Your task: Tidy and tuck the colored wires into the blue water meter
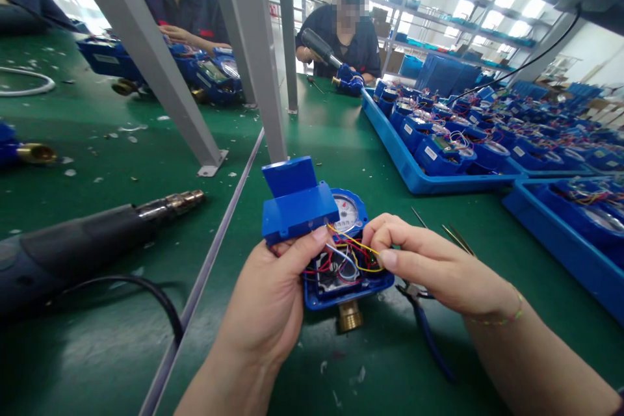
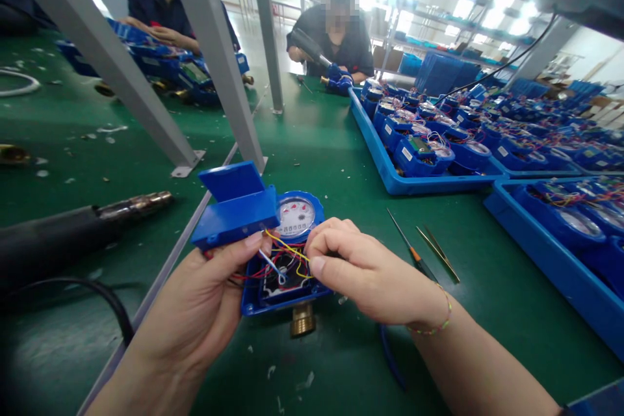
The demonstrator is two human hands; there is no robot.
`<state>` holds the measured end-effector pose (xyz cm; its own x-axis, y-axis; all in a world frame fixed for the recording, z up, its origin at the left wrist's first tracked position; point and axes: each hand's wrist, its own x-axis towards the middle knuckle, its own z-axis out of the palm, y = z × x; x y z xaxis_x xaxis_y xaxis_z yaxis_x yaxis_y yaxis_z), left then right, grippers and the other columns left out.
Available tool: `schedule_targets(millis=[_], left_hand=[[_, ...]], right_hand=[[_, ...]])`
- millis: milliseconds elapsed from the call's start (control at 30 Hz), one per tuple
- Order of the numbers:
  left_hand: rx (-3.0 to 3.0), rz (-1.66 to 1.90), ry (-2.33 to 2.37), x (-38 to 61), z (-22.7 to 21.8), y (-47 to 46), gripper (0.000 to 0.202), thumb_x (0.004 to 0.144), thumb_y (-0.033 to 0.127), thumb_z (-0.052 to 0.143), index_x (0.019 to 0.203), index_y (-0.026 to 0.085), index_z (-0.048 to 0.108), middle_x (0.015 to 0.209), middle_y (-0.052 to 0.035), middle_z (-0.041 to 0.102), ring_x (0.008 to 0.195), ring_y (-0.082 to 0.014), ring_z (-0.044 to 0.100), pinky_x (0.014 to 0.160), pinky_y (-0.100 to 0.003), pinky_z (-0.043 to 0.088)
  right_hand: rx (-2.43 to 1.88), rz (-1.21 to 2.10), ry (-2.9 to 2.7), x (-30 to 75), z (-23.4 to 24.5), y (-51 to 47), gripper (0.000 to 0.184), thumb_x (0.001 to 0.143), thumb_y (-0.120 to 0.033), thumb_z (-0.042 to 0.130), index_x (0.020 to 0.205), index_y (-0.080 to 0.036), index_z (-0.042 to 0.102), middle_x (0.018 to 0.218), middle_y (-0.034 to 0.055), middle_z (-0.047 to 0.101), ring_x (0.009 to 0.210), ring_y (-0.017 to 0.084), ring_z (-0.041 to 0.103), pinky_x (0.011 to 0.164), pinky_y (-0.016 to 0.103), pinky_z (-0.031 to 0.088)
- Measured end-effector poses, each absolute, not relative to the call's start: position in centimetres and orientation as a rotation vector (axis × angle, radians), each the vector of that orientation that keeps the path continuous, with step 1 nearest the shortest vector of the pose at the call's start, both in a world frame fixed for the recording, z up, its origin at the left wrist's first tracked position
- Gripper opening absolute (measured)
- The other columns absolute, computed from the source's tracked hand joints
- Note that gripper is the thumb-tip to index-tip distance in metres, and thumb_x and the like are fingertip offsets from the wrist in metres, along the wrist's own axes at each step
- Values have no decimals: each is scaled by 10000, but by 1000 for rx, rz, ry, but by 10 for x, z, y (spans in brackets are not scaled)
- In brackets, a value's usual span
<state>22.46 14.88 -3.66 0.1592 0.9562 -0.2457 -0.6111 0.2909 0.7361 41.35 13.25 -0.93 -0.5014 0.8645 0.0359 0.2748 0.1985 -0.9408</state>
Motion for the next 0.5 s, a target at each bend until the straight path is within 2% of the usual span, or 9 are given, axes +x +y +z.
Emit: schedule_targets(millis=[133, 233, 367, 500], left_hand=[[532, 1194, 782, 225, -34, 149, 205, 707, 177, 781, 901, 150, 722, 791, -41, 746, 671, -165, 690, 645, -263, 581], [535, 1185, 780, 225, -33, 149, 143, 719, 202, 777, 834, 144, 715, 753, -37, 740, 648, -160, 687, 630, -256, 578], [528, 1175, 819, 226, -33, 148, 180, 729, 242, 774, 858, 136, 708, 785, -54, 745, 673, -183, 694, 646, -292, 585], [523, 1203, 864, 227, -33, 149, 244, 700, 245, 796, 907, 149, 707, 825, -50, 749, 689, -188, 696, 652, -301, 585]], right_hand=[[-970, 1507, -1616, 411, -15, 131, 149, 1002, -307, 499, 919, -198, 557, 1042, 44, 575, 912, 176, 475, 806, 309, 369], [-870, 1555, -1427, 405, -21, 131, 142, 1014, -313, 499, 937, -200, 538, 979, 33, 615, 868, 159, 515, 783, 290, 391], [-801, 1481, -1320, 400, -30, 136, 63, 989, -251, 560, 1012, -221, 511, 891, -3, 582, 824, 135, 516, 738, 249, 390], [-820, 1384, -1408, 400, -32, 138, 145, 968, -171, 555, 1073, -243, 484, 931, -7, 535, 833, 125, 507, 725, 230, 417]])
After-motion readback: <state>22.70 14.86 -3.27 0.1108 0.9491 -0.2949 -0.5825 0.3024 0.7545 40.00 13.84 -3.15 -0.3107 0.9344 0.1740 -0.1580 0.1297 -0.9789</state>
